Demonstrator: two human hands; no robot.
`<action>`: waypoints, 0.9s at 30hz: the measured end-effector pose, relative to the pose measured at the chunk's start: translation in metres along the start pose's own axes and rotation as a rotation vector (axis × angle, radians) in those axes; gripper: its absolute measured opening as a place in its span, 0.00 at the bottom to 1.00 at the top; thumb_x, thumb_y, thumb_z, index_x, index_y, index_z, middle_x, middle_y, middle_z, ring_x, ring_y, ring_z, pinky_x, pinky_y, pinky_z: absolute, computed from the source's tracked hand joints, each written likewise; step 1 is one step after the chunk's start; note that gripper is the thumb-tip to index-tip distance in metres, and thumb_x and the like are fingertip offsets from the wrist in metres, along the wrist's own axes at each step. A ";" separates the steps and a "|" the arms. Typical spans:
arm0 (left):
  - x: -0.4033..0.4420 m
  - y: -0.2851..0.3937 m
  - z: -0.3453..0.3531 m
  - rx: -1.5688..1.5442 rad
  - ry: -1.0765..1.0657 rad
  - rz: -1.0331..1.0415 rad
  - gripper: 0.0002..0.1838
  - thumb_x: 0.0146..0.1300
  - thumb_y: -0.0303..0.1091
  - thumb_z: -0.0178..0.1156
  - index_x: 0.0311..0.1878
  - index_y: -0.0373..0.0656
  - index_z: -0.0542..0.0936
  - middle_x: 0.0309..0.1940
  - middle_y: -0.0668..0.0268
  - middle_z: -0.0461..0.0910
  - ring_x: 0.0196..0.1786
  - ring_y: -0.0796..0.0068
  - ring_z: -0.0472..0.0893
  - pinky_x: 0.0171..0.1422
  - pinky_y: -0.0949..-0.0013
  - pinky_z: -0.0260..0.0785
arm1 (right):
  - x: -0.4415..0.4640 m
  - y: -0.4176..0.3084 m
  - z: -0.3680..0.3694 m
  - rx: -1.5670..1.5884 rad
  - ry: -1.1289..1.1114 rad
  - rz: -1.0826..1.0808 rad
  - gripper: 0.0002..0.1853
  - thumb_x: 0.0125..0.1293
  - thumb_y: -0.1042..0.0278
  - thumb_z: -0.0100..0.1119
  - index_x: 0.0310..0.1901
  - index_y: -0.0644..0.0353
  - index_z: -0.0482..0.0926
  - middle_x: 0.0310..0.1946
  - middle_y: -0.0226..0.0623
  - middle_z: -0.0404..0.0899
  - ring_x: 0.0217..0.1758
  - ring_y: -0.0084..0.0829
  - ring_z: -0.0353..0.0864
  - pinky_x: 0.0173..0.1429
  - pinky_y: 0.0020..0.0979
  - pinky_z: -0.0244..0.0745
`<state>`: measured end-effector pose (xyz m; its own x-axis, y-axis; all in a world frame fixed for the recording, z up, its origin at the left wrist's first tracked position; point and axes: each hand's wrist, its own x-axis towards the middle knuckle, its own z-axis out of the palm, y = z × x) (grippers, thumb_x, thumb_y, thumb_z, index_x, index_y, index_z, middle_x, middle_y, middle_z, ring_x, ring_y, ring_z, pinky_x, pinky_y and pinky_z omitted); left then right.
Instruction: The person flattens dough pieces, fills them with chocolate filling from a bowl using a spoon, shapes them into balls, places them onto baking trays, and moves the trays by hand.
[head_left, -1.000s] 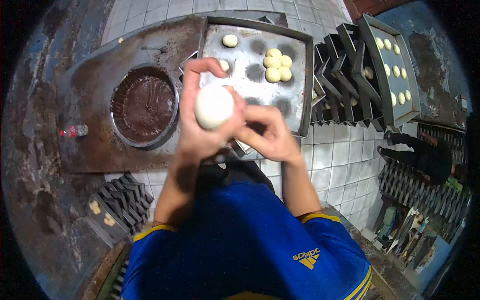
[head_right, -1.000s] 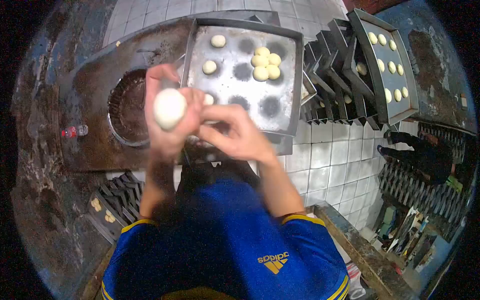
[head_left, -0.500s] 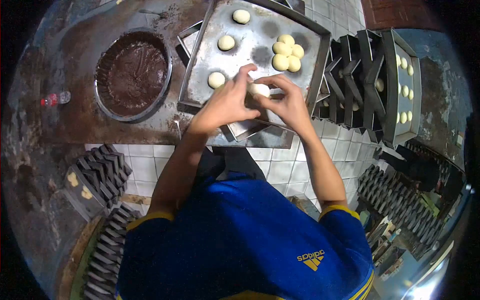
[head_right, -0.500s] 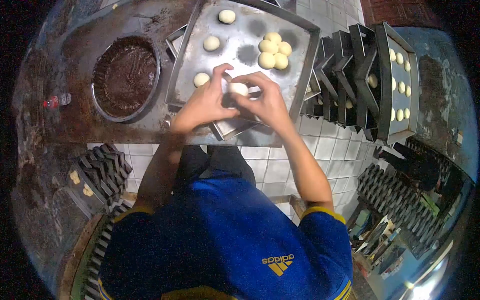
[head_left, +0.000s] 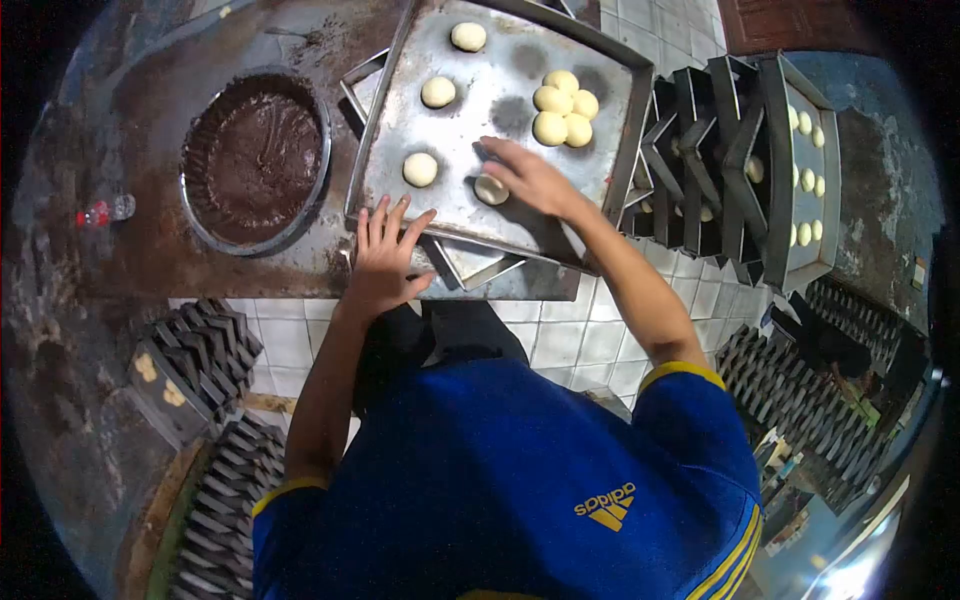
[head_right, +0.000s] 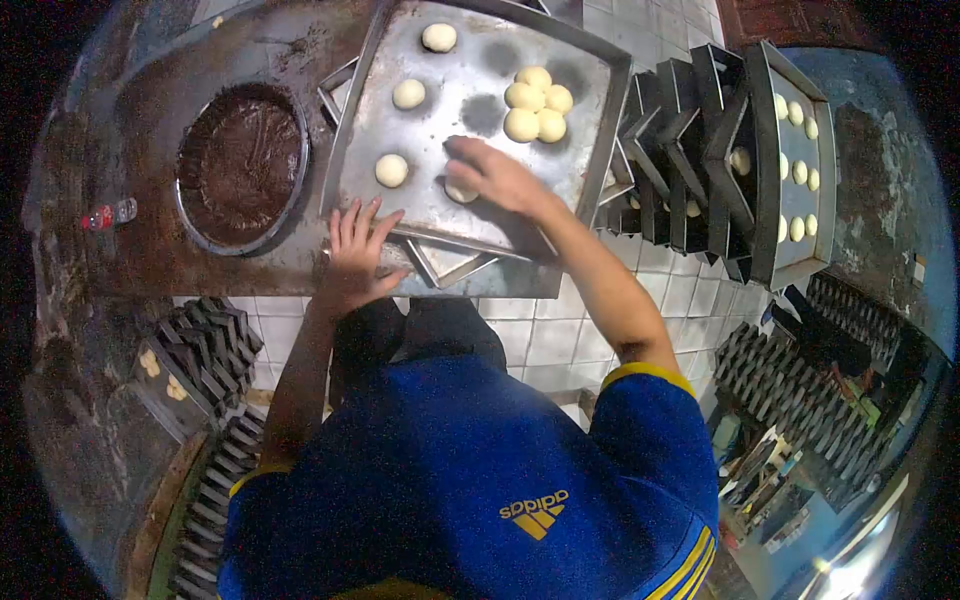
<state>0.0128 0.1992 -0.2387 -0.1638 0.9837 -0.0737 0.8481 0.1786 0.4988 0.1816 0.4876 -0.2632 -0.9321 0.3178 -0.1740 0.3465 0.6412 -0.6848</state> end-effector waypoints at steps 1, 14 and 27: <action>0.000 -0.001 0.002 0.005 0.005 0.007 0.55 0.47 0.47 0.81 0.81 0.56 0.66 0.80 0.49 0.62 0.84 0.37 0.55 0.86 0.31 0.44 | -0.004 -0.013 -0.026 0.059 0.068 0.117 0.30 0.78 0.51 0.61 0.72 0.63 0.73 0.72 0.54 0.74 0.77 0.53 0.72 0.79 0.47 0.67; -0.002 -0.005 0.008 -0.004 -0.108 -0.008 0.56 0.51 0.54 0.78 0.83 0.56 0.63 0.82 0.44 0.54 0.86 0.32 0.43 0.85 0.25 0.27 | 0.023 0.074 -0.033 -0.736 0.172 0.207 0.17 0.67 0.66 0.59 0.54 0.63 0.84 0.35 0.50 0.85 0.38 0.47 0.89 0.44 0.46 0.84; 0.068 0.043 -0.099 -1.376 0.280 -0.290 0.30 0.86 0.57 0.44 0.49 0.38 0.82 0.40 0.62 0.85 0.43 0.76 0.83 0.51 0.70 0.74 | -0.014 -0.200 -0.015 0.653 0.305 0.158 0.20 0.64 0.72 0.76 0.57 0.67 0.85 0.46 0.35 0.89 0.50 0.24 0.87 0.56 0.30 0.83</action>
<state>-0.0117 0.2716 -0.1372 -0.4732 0.8512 -0.2271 -0.3590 0.0491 0.9321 0.1270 0.3648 -0.1131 -0.7726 0.6127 -0.1663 0.2516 0.0550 -0.9663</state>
